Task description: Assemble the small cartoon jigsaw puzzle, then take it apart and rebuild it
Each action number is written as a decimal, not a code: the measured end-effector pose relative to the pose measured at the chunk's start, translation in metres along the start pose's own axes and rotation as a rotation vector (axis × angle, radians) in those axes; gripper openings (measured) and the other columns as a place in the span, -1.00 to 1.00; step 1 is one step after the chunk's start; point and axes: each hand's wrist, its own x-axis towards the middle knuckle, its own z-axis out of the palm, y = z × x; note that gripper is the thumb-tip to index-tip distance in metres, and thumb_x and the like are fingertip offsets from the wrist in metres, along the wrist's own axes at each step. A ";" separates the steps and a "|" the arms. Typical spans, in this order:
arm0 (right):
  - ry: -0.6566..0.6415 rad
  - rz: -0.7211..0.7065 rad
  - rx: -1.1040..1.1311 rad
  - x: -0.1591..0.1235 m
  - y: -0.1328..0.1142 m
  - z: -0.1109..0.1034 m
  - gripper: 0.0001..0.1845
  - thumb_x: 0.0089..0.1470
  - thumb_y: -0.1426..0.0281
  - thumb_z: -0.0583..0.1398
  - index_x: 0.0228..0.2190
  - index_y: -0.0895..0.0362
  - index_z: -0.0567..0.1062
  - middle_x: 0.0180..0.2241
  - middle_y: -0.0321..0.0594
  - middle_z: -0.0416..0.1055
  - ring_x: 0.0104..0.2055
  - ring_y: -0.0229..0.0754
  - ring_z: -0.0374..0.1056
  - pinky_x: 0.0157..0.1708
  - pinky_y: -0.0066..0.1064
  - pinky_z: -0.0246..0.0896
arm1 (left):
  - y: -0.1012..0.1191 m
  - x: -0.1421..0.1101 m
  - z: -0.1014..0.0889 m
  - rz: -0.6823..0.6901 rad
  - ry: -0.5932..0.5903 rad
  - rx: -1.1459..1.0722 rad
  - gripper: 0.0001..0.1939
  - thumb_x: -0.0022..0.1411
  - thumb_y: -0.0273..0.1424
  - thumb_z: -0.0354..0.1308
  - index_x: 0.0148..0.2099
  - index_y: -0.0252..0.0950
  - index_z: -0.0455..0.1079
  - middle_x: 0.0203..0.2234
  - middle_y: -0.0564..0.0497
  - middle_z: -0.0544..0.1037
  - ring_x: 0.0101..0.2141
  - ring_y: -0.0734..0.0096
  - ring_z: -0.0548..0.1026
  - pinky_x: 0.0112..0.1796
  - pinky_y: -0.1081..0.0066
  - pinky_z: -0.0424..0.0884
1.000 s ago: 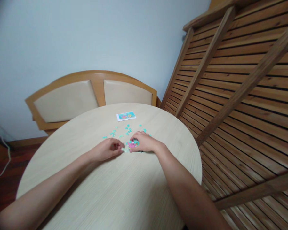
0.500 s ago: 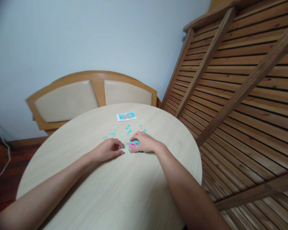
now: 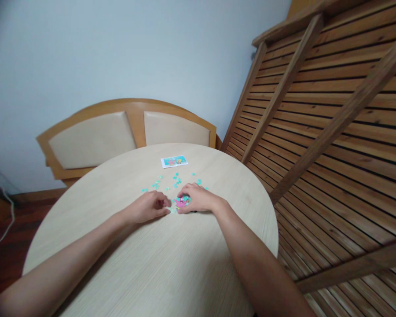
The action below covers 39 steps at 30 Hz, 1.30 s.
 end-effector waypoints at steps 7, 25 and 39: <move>-0.012 -0.029 0.012 0.001 0.001 0.000 -0.48 -0.10 0.12 0.41 -0.11 0.08 0.57 -0.08 -0.12 0.46 0.04 0.02 0.31 0.09 -0.19 0.18 | -0.053 -0.006 -0.032 -0.308 0.179 0.198 -0.73 0.23 -0.27 0.09 -0.15 -0.27 0.54 -0.22 -0.11 0.63 -0.26 0.20 0.55 -0.27 0.36 0.36; -0.011 -0.032 0.015 0.000 0.001 -0.001 -0.48 -0.10 0.12 0.41 -0.11 0.07 0.57 -0.07 -0.14 0.47 0.04 -0.01 0.32 0.10 -0.23 0.17 | -0.091 -0.011 -0.039 -0.381 0.113 0.146 -0.67 0.16 -0.20 0.10 -0.15 -0.26 0.55 -0.32 -0.07 0.64 -0.34 0.28 0.54 -0.31 0.40 0.35; 0.147 0.029 -0.058 0.005 0.001 0.008 -0.51 0.13 0.08 0.26 -0.01 0.10 0.51 0.04 -0.05 0.44 0.11 -0.01 0.28 0.15 -0.16 0.13 | -0.079 -0.007 -0.032 -0.292 0.121 0.182 -0.75 0.19 -0.26 0.07 -0.25 -0.29 0.49 -0.31 -0.12 0.61 -0.33 0.27 0.54 -0.30 0.40 0.34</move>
